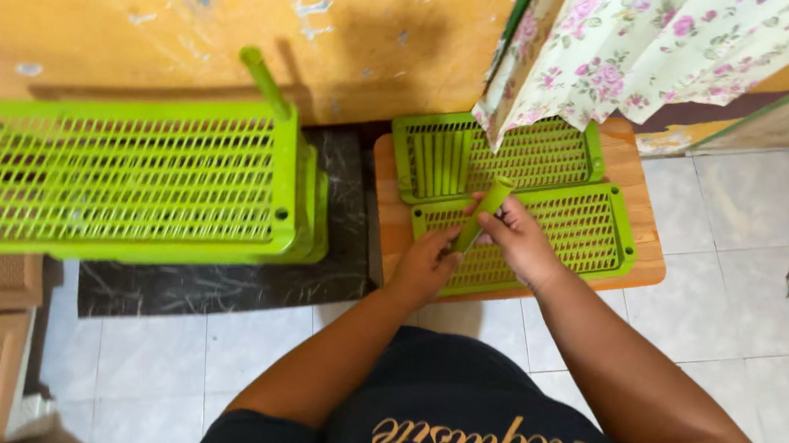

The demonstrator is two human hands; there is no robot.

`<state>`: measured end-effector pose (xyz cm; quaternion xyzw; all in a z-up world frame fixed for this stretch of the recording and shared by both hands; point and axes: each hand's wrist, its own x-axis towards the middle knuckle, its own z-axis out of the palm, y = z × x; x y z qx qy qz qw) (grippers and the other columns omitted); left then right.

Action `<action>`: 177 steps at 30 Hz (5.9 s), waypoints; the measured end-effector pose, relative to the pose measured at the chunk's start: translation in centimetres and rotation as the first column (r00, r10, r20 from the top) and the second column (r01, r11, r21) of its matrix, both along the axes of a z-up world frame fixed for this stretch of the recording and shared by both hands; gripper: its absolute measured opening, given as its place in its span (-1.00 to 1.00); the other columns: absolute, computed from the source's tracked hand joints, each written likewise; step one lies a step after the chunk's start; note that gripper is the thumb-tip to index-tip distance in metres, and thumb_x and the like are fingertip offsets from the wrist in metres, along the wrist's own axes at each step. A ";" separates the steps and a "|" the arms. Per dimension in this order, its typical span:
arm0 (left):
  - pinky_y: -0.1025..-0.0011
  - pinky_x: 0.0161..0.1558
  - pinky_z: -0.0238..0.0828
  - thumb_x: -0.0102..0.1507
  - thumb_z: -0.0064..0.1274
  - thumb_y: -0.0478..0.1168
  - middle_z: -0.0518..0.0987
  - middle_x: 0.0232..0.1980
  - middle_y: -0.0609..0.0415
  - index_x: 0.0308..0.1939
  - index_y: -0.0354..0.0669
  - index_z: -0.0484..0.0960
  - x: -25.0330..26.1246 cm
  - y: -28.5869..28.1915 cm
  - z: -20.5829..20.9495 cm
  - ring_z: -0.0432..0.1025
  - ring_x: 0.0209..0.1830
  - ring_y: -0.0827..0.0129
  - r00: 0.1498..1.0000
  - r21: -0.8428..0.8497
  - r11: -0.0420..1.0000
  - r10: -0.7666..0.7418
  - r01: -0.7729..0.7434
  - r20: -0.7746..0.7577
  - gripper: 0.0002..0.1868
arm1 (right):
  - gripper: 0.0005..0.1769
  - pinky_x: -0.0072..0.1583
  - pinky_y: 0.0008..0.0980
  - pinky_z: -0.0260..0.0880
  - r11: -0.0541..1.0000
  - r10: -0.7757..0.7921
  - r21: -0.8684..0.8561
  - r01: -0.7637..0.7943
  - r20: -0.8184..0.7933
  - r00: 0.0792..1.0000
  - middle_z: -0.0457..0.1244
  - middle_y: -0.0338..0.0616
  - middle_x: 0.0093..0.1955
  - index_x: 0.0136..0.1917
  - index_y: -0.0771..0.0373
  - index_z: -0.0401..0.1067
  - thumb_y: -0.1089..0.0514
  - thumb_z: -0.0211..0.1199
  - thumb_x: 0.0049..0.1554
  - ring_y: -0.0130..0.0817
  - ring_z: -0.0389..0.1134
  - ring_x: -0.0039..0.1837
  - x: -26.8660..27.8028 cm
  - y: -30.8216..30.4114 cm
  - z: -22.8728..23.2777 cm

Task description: The person assembles green plastic baskets by inserting cylindrical legs into the corner holes of the basket base. The person handles the baskets and legs by hand, repeatedly inserting legs into different baskets and stacking them.

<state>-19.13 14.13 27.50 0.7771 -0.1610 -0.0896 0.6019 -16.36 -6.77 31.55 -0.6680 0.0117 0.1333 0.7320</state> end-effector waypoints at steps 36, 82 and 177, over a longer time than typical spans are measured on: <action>-0.48 0.42 -0.60 0.09 0.18 0.38 0.17 0.60 0.03 0.56 -0.07 0.12 9.8 30.9 3.5 -0.09 0.64 -0.06 0.825 0.721 0.690 -0.370 -0.064 0.427 0.12 | -0.64 0.06 -0.30 0.52 0.771 -0.014 -0.547 0.326 0.497 0.868 0.39 -0.03 0.04 0.17 0.30 0.31 0.18 0.37 0.19 -0.22 0.50 0.07 4.4 32.7 9.1; -0.36 0.43 -0.89 0.09 0.03 0.53 -0.31 0.73 0.16 0.64 0.34 -0.21 14.8 31.7 5.6 -0.57 0.70 0.07 0.856 0.848 0.489 -0.510 0.204 0.089 0.20 | -0.75 -0.04 -0.51 0.35 0.791 -0.542 -0.041 0.611 0.417 0.730 0.28 -0.25 -0.06 0.07 0.26 0.36 0.15 0.39 0.28 -0.53 0.29 -0.11 7.3 37.1 4.0; 0.03 0.39 0.18 0.21 0.21 -0.19 0.35 0.46 -0.17 0.34 -0.15 0.43 13.6 -1.0 -4.3 0.23 0.43 -0.15 0.973 0.389 0.920 -0.136 0.054 0.188 -0.38 | -0.83 0.09 -0.30 0.43 0.797 0.004 -0.589 0.133 0.225 0.974 0.40 -0.05 0.03 0.09 0.21 0.51 0.24 0.21 0.23 -0.20 0.45 0.04 10.1 -3.8 -8.4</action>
